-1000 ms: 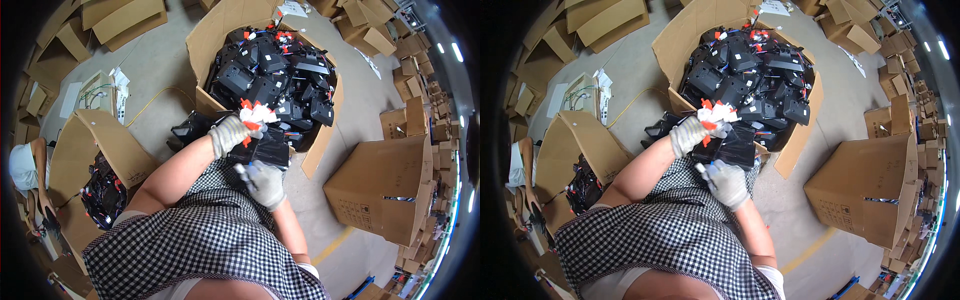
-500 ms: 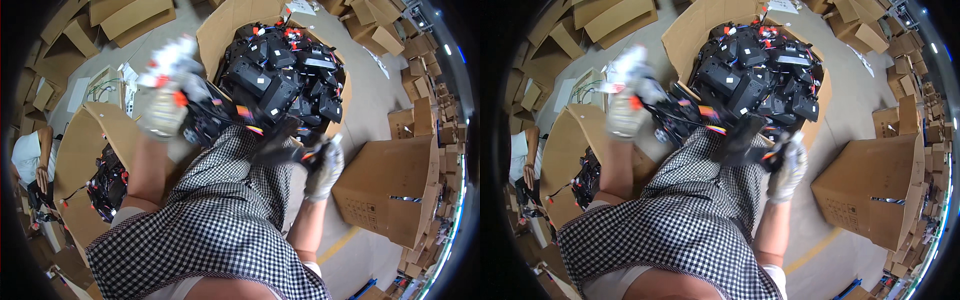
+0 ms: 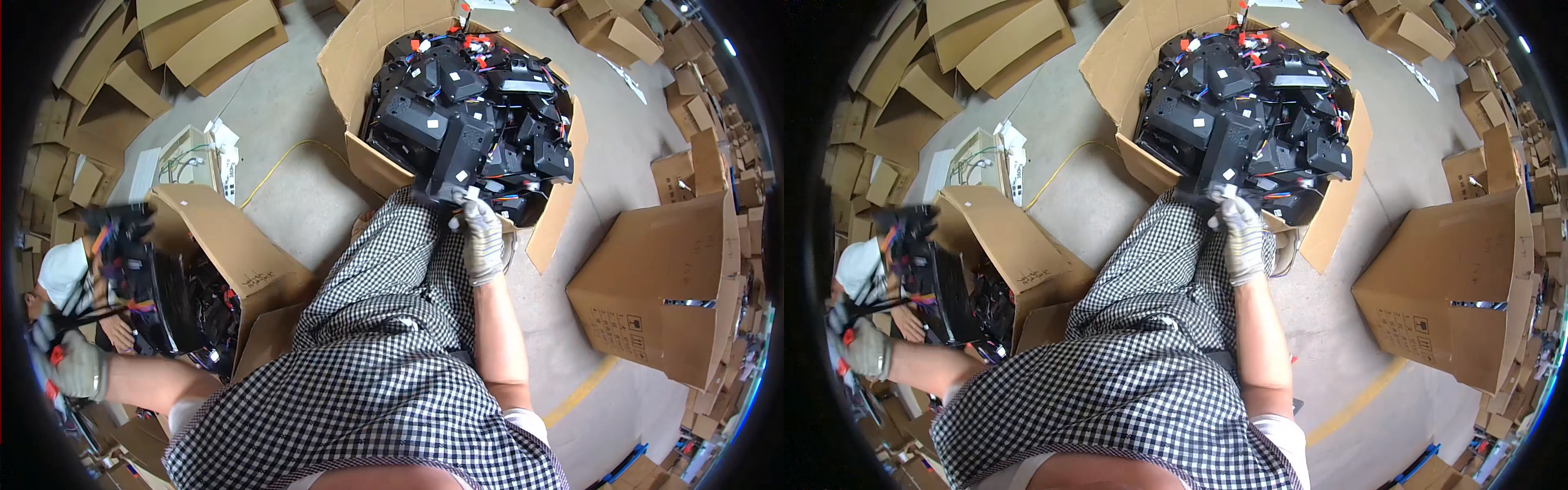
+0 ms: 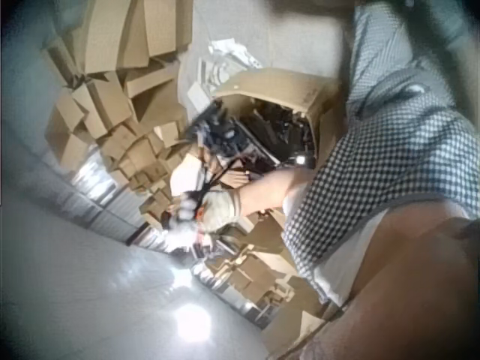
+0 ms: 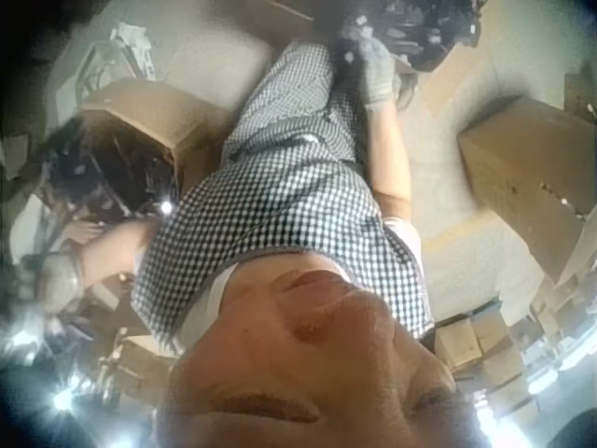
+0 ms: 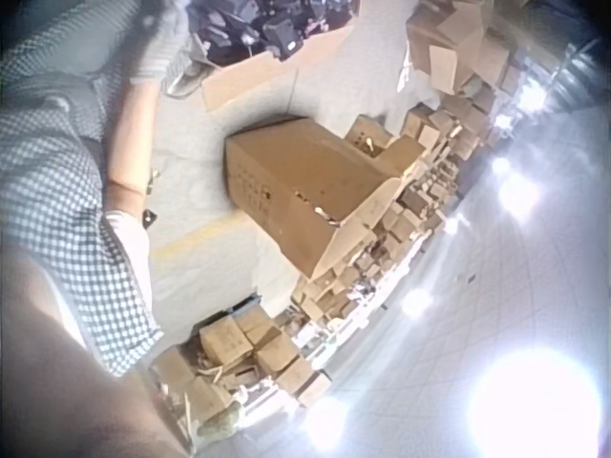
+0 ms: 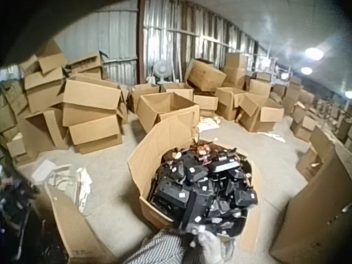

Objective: The person moves a box of electronic display modules and connects the wire harness connectors of the modules by hand.

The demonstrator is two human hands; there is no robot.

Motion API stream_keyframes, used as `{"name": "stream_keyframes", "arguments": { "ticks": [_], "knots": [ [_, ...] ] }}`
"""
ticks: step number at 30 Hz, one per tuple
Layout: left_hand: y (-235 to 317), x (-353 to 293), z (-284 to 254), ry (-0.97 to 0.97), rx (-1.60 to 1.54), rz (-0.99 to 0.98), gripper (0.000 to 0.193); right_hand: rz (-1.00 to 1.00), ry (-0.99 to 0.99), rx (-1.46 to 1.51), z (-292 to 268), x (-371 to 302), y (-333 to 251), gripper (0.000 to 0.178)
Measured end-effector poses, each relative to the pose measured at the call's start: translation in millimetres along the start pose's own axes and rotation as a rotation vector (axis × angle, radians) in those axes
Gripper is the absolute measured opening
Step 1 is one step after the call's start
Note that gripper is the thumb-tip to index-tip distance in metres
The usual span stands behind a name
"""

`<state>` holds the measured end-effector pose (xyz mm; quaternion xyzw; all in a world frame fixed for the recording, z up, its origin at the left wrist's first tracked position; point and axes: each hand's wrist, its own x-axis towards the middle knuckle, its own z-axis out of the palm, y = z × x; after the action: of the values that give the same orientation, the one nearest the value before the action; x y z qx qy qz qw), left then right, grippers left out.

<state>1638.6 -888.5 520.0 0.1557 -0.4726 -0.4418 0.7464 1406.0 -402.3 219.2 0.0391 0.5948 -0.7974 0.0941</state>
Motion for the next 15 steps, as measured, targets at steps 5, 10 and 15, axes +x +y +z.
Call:
{"name": "stream_keyframes", "arguments": {
  "ticks": [5,10,15],
  "knots": [
    [-139.1,-18.4,-118.1,-0.376,0.415,-0.089,0.037,-0.059,0.121,0.614,-11.3,-5.9,7.6,0.033],
    [-261.9,-112.0,-223.6,-0.503,0.789,-0.643,0.020,-0.174,0.167,0.324,-5.4,-18.0,1.4,0.034],
    [-273.0,-131.6,-220.7,-1.115,1.261,-0.776,0.026,-0.209,-0.011,-0.173,0.9,-42.6,9.8,0.026]
  ]
}}
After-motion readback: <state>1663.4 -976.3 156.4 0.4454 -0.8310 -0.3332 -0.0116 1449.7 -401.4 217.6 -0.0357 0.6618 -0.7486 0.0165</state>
